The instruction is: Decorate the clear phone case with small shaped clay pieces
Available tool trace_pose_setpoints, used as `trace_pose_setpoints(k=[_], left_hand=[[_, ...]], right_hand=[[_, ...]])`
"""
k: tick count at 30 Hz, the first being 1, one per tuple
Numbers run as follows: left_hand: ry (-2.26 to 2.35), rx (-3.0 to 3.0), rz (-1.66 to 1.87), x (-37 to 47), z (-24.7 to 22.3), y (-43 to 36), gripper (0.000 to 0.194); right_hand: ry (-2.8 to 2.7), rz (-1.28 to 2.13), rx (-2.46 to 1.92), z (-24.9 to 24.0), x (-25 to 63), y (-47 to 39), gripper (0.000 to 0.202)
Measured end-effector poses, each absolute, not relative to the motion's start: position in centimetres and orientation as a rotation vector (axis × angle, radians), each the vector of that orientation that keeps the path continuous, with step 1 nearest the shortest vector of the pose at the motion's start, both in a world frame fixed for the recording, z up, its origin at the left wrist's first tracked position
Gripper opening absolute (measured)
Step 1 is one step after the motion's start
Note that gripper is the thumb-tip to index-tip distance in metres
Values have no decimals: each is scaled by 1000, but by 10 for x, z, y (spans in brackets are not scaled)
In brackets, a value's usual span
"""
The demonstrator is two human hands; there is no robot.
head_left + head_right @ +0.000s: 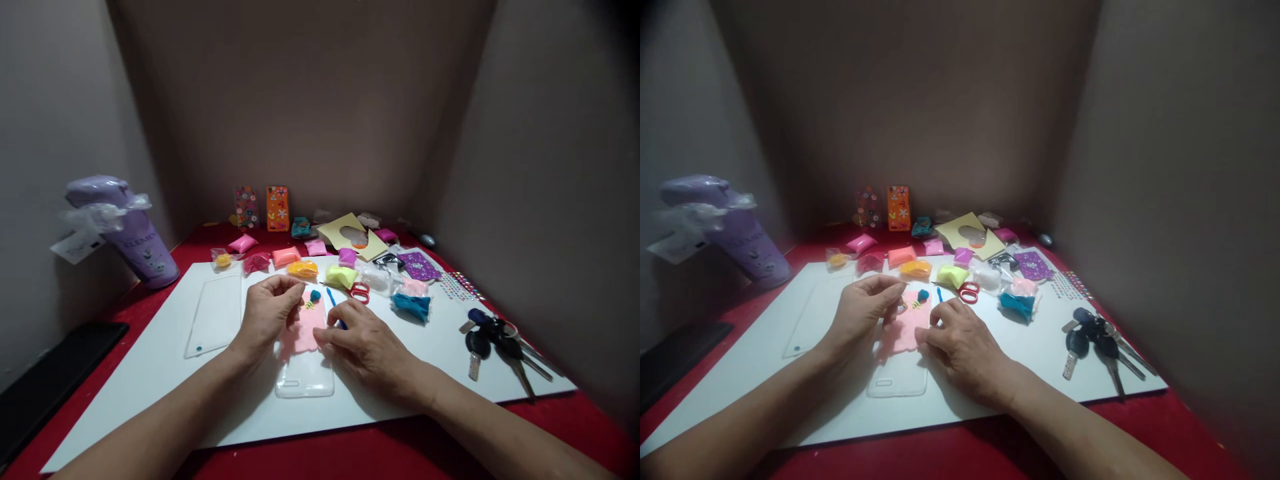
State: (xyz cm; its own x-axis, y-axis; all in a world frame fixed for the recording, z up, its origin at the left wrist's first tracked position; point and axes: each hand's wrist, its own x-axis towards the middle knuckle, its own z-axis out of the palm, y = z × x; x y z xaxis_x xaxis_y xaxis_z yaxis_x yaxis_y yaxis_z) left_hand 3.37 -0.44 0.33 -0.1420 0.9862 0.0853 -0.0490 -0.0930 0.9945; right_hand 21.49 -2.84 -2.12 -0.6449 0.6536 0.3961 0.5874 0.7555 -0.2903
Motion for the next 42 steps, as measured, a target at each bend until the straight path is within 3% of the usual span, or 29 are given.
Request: trace_pose_setpoints(k=[16,42], left_hand=[[1227,983,1409,44,-11,-11,18],[1253,977,1396,45,-10,-13,20]], right_hand=[[-2579,-37,-952,-15,213,-30,15],[-2560,28,-987,-20,210,-32,24]])
